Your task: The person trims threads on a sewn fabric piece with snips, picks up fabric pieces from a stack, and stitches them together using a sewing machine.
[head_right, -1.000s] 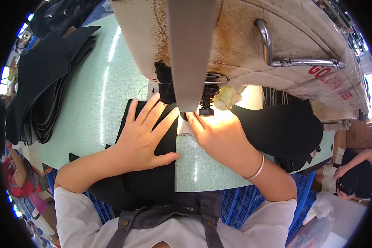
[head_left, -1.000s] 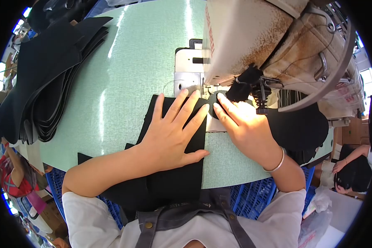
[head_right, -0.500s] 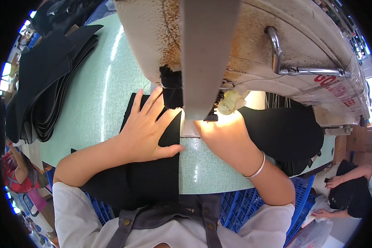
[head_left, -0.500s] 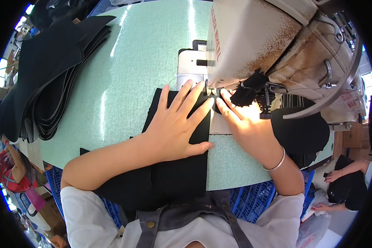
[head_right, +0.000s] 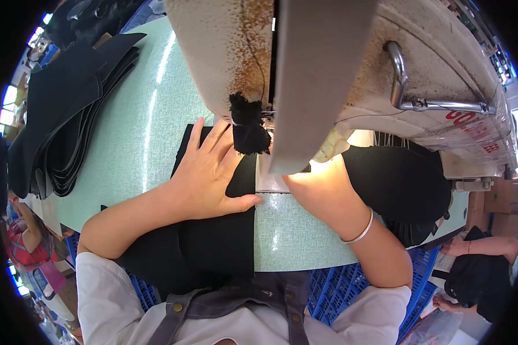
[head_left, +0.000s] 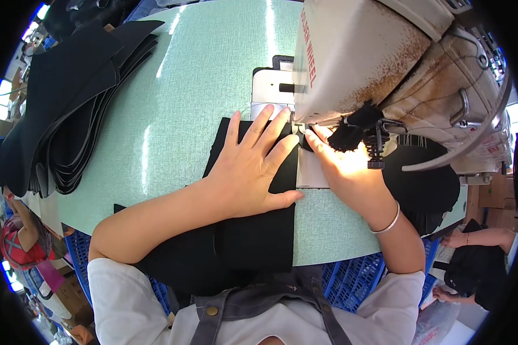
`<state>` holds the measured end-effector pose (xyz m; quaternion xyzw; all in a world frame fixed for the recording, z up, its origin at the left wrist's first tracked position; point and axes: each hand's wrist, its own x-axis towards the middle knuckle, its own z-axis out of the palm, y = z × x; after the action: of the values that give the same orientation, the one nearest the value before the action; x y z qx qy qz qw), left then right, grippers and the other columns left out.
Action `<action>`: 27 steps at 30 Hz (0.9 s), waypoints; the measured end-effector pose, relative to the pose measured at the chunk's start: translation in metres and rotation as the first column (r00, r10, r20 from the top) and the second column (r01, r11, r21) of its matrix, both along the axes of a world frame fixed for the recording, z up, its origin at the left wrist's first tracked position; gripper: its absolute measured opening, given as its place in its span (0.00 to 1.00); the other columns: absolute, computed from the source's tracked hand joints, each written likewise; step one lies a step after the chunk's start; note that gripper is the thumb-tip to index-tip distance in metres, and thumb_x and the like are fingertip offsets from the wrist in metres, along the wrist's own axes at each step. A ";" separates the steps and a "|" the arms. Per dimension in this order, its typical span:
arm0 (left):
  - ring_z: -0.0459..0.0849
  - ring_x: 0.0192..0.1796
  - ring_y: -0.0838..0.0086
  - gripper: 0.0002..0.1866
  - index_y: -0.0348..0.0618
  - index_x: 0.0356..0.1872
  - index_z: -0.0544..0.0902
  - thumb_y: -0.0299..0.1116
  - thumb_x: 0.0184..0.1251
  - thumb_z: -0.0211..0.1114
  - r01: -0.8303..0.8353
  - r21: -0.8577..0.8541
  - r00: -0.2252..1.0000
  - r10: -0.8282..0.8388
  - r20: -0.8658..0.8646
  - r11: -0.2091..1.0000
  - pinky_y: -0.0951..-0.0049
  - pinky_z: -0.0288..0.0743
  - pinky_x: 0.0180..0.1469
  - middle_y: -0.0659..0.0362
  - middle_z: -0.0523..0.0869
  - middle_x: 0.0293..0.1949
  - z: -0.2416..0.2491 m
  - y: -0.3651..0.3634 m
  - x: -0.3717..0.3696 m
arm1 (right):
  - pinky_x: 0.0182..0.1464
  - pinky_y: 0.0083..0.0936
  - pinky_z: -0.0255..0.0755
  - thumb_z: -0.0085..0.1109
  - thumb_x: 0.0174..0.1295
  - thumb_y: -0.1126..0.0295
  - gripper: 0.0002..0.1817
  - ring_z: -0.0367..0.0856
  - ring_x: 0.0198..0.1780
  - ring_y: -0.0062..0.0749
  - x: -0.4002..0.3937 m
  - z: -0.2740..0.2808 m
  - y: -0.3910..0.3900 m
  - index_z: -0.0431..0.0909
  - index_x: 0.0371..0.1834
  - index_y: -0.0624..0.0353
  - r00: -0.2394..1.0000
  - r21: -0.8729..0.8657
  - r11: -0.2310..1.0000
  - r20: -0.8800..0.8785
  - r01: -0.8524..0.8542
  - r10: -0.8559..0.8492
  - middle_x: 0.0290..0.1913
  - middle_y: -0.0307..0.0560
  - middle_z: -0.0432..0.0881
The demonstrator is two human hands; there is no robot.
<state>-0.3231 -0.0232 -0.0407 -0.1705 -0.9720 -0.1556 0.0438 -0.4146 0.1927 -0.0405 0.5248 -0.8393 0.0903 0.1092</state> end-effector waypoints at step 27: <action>0.51 0.77 0.46 0.44 0.40 0.65 0.67 0.63 0.55 0.66 0.015 -0.019 1.000 -0.014 0.027 1.000 0.29 0.44 0.70 0.40 0.56 0.74 -0.001 -0.001 -0.001 | 0.45 0.35 0.77 0.52 0.61 0.73 0.32 0.84 0.27 0.28 -0.001 -0.012 0.012 0.65 0.73 0.52 0.999 0.243 0.969 -0.007 0.046 -0.046 0.66 0.43 0.77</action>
<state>-0.3244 -0.0246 -0.0420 -0.1757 -0.9727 -0.1490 0.0282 -0.4158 0.2044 -0.0527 0.5148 -0.8559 -0.0160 0.0469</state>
